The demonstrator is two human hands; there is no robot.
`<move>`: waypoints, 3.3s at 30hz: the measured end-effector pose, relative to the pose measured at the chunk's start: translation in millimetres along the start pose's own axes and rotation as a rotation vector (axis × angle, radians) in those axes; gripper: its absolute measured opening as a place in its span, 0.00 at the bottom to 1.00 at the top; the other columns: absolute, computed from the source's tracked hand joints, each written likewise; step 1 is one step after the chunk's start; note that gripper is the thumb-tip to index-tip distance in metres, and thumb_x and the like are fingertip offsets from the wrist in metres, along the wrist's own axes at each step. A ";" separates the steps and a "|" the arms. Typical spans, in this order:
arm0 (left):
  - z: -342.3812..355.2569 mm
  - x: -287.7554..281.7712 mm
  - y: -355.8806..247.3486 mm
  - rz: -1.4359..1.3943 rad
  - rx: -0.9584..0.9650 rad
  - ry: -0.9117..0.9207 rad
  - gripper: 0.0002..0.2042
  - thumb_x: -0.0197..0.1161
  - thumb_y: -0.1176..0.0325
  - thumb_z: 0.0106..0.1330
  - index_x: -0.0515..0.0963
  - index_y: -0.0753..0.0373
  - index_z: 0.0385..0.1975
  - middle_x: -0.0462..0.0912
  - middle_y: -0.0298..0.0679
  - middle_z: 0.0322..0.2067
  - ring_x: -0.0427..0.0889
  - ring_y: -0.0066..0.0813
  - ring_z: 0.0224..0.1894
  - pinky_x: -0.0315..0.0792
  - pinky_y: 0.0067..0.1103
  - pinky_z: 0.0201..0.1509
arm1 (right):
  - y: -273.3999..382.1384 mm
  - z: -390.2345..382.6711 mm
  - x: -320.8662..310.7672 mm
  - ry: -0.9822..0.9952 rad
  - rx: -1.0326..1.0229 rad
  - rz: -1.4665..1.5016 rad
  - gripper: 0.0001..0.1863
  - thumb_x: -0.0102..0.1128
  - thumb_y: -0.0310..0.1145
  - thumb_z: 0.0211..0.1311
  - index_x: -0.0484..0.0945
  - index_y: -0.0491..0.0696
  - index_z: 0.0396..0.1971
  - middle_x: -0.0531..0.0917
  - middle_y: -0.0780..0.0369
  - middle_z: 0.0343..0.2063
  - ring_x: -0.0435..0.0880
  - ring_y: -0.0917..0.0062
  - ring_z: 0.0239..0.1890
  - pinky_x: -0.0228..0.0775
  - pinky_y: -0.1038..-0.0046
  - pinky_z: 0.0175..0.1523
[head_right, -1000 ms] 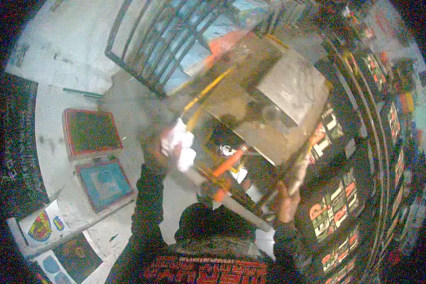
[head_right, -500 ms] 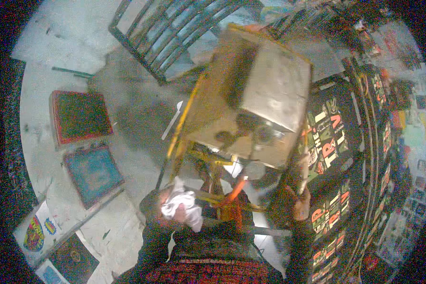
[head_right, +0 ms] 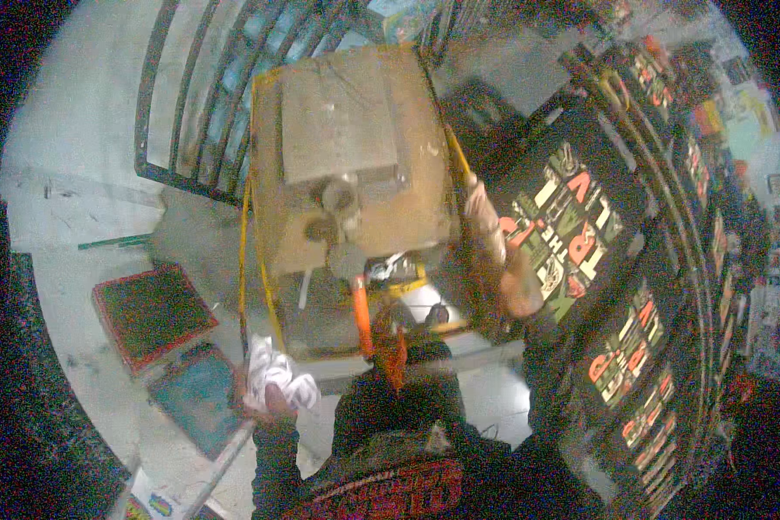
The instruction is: The person moves a flash dryer over several screen-printed t-shirts on a production line, using a cloth to wipe or clean a part of the dryer apparatus and then patting one of the shirts by hand.
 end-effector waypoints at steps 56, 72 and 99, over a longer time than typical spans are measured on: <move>545.5 478.6 -241.0 -0.461 1.177 0.262 0.22 0.68 0.56 0.46 0.85 0.61 0.39 0.84 0.41 0.25 0.81 0.38 0.22 0.76 0.29 0.28 | 20.5 386.9 -309.2 -0.768 0.137 0.002 0.13 0.67 0.34 0.60 0.79 0.42 0.39 0.79 0.68 0.25 0.73 0.85 0.24 0.66 0.78 0.31; 634.1 709.1 -297.7 -0.542 1.053 0.376 0.22 0.66 0.58 0.48 0.83 0.64 0.42 0.83 0.43 0.25 0.80 0.38 0.21 0.74 0.30 0.28 | -13.9 505.7 -478.7 -0.870 0.187 -0.351 0.17 0.67 0.38 0.59 0.81 0.39 0.40 0.82 0.67 0.25 0.75 0.86 0.25 0.68 0.78 0.31; 750.0 1011.6 -532.7 -0.598 1.123 0.513 0.21 0.63 0.55 0.55 0.81 0.64 0.43 0.85 0.45 0.29 0.84 0.42 0.29 0.76 0.34 0.36 | 37.0 653.0 -705.8 -1.092 0.078 0.128 0.13 0.69 0.36 0.55 0.79 0.43 0.33 0.77 0.68 0.19 0.73 0.83 0.18 0.66 0.76 0.25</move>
Point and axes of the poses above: each hand's wrist, its own z-axis towards the middle knuckle, its own x-axis out of the palm, y = z × x, the point moved 9 cm from there along z, towards the middle knuckle
